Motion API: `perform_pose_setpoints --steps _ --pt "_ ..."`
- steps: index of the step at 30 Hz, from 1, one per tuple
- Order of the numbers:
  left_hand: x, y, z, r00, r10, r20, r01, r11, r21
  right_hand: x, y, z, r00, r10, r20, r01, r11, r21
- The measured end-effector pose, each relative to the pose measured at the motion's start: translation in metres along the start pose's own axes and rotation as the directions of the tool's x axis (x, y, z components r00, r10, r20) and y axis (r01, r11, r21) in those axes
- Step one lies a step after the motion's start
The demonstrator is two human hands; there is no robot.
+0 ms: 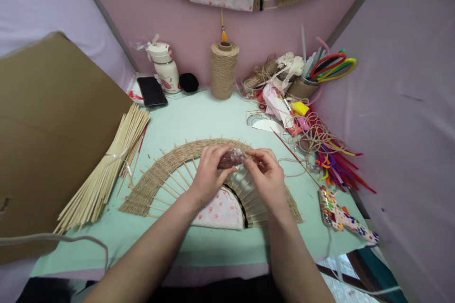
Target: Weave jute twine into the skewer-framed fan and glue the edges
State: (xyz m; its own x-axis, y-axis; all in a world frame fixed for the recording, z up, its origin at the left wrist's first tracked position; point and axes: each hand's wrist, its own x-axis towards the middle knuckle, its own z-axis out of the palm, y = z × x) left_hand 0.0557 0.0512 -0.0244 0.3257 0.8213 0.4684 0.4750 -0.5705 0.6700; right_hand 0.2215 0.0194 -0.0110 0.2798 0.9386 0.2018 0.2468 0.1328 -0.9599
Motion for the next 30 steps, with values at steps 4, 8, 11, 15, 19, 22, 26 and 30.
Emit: perform_pose_setpoints --steps 4,8,11,15,19,22,26,30 --pt "0.000 0.002 0.000 0.995 0.093 0.036 -0.096 0.990 0.099 0.002 0.000 -0.001 0.996 0.071 0.045 -0.073 0.996 0.043" --pt "0.000 0.003 0.001 0.989 0.136 0.062 -0.142 0.982 0.120 0.000 -0.004 0.001 0.998 0.057 0.010 -0.057 0.997 0.042" --pt "0.000 0.003 0.001 0.989 0.128 0.069 -0.135 0.984 0.120 -0.001 -0.007 0.003 0.999 0.052 -0.012 -0.051 0.996 0.072" --pt "0.002 0.001 0.000 0.988 0.129 0.089 -0.138 0.984 0.112 0.000 -0.006 0.004 0.961 0.260 0.090 -0.275 0.908 0.317" --pt "0.004 -0.003 -0.002 0.988 0.102 0.114 -0.109 0.992 0.061 0.002 -0.001 0.005 0.894 0.406 0.191 -0.447 0.764 0.466" --pt "0.005 -0.004 -0.003 0.992 0.033 0.121 -0.029 0.999 -0.031 0.002 0.002 0.003 0.923 0.363 0.131 -0.383 0.819 0.428" --pt "0.008 -0.002 -0.007 0.980 -0.126 0.152 0.162 0.954 -0.253 0.001 0.003 -0.001 0.958 0.283 -0.047 -0.249 0.902 0.352" --pt "0.010 0.000 -0.009 0.954 -0.175 0.244 0.244 0.925 -0.291 0.000 0.002 -0.001 0.949 0.276 0.153 -0.312 0.890 0.332"
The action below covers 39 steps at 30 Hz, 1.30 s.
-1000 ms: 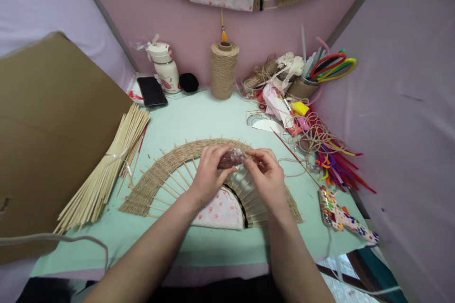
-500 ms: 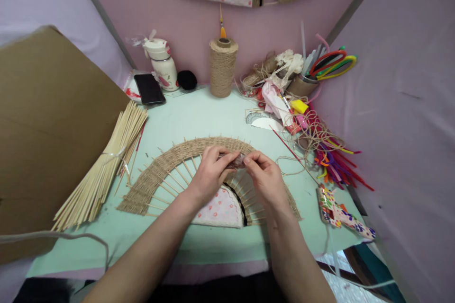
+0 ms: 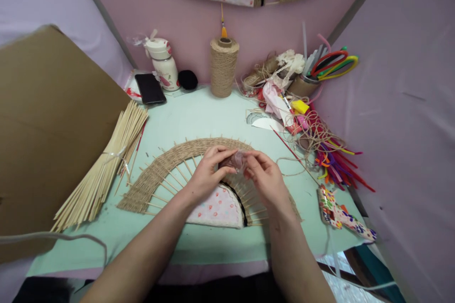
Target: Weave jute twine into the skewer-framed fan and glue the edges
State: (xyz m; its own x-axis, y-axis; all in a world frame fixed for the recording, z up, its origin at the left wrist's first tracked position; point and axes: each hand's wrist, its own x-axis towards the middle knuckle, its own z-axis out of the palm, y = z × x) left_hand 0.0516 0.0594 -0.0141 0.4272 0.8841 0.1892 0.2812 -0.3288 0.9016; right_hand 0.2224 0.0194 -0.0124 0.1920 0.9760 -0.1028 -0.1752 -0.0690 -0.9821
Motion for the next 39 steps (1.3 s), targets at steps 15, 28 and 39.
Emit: perform_pose_setpoints --steps 15,28,39 --pt "-0.008 0.012 0.012 0.971 -0.117 -0.207 0.086 0.984 -0.156 -0.014 0.005 0.022 0.811 -0.578 0.086 0.478 0.571 -0.667" --pt "-0.010 0.012 0.006 0.981 0.038 -0.191 0.006 0.974 0.226 -0.011 0.005 0.018 0.798 -0.576 0.178 0.510 0.486 -0.710" --pt "-0.007 0.012 0.008 0.983 -0.014 -0.181 0.040 0.988 0.146 -0.006 0.000 0.012 0.960 -0.261 0.105 0.277 0.812 -0.514"
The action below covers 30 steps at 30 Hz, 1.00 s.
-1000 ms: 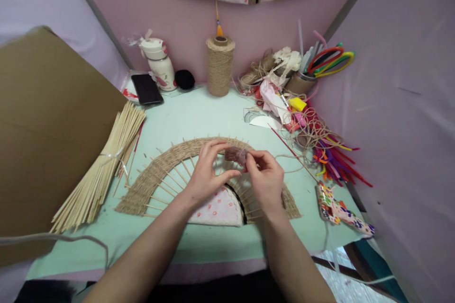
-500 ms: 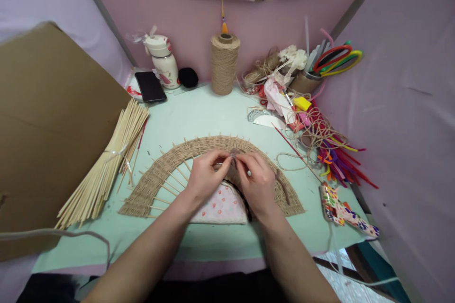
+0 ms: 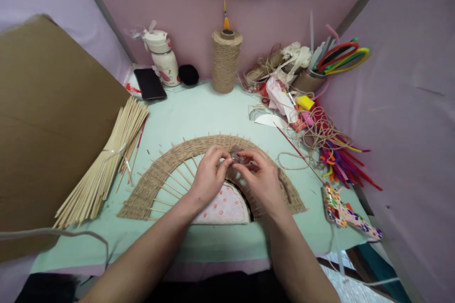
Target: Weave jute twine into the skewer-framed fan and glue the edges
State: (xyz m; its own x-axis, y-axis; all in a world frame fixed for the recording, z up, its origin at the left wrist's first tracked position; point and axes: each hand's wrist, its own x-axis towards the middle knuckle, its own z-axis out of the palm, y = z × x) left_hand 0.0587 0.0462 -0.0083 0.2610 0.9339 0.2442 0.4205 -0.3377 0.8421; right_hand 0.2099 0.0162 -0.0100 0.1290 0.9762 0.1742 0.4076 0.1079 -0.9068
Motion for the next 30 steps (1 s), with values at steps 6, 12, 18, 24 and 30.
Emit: perform_pose_setpoints --steps 6,12,18,24,30 --pt "-0.002 0.000 0.004 0.994 -0.002 0.107 0.013 0.995 -0.102 0.000 0.003 -0.002 0.991 0.131 0.005 -0.131 0.989 0.068" --pt "-0.002 0.003 0.002 0.989 0.010 0.148 0.013 0.987 -0.159 -0.003 -0.002 -0.002 0.998 0.056 -0.034 -0.056 0.998 -0.003" --pt "-0.002 0.003 0.002 0.986 0.005 0.165 0.025 0.983 -0.182 -0.006 -0.003 0.001 0.996 -0.069 -0.049 0.060 0.985 -0.163" --pt "-0.002 0.005 0.001 0.977 -0.007 0.213 0.054 0.975 -0.217 -0.008 -0.004 0.003 0.994 -0.078 -0.070 0.060 0.971 -0.233" --pt "-0.005 0.006 0.001 0.968 0.016 0.251 0.043 0.973 -0.229 -0.008 -0.001 0.009 0.989 -0.075 -0.129 0.034 0.955 -0.294"
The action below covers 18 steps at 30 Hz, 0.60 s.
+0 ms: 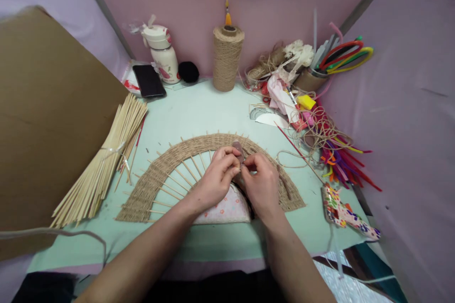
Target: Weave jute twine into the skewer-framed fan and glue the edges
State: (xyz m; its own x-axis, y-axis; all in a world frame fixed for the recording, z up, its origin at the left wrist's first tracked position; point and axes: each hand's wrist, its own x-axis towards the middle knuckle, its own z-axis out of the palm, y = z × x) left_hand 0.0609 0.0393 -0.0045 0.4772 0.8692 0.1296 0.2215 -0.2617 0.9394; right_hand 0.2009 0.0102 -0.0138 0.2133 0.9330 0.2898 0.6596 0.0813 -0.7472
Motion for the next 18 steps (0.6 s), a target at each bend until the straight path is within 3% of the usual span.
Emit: perform_pose_setpoints --steps 4,6,9,11,13,15,18 --pt "0.000 0.000 0.000 1.000 0.011 0.002 -0.011 1.000 -0.024 0.003 0.004 0.001 0.998 0.045 -0.033 -0.045 0.999 0.009" --pt "0.002 -0.001 0.000 0.996 -0.025 -0.085 0.017 0.995 -0.094 0.006 0.006 -0.001 0.991 0.132 -0.016 -0.129 0.986 0.106" --pt "0.006 -0.004 -0.002 0.933 -0.266 -0.242 0.159 0.908 -0.387 0.011 0.008 -0.005 0.948 0.288 0.135 -0.318 0.872 0.372" --pt "0.007 -0.005 -0.002 0.884 -0.450 -0.130 0.276 0.726 -0.630 0.012 0.008 -0.006 0.913 0.311 0.265 -0.407 0.758 0.510" --pt "0.007 -0.004 -0.001 0.864 -0.500 0.056 0.365 0.548 -0.753 0.012 0.008 -0.007 0.897 0.296 0.329 -0.438 0.703 0.560" --pt "0.007 -0.003 0.000 0.867 -0.482 0.126 0.383 0.485 -0.786 0.012 0.009 -0.009 0.889 0.282 0.361 -0.446 0.710 0.544" --pt "0.007 -0.003 -0.001 0.873 -0.478 0.096 0.353 0.482 -0.802 0.015 0.013 -0.018 0.853 0.246 0.460 -0.481 0.713 0.511"
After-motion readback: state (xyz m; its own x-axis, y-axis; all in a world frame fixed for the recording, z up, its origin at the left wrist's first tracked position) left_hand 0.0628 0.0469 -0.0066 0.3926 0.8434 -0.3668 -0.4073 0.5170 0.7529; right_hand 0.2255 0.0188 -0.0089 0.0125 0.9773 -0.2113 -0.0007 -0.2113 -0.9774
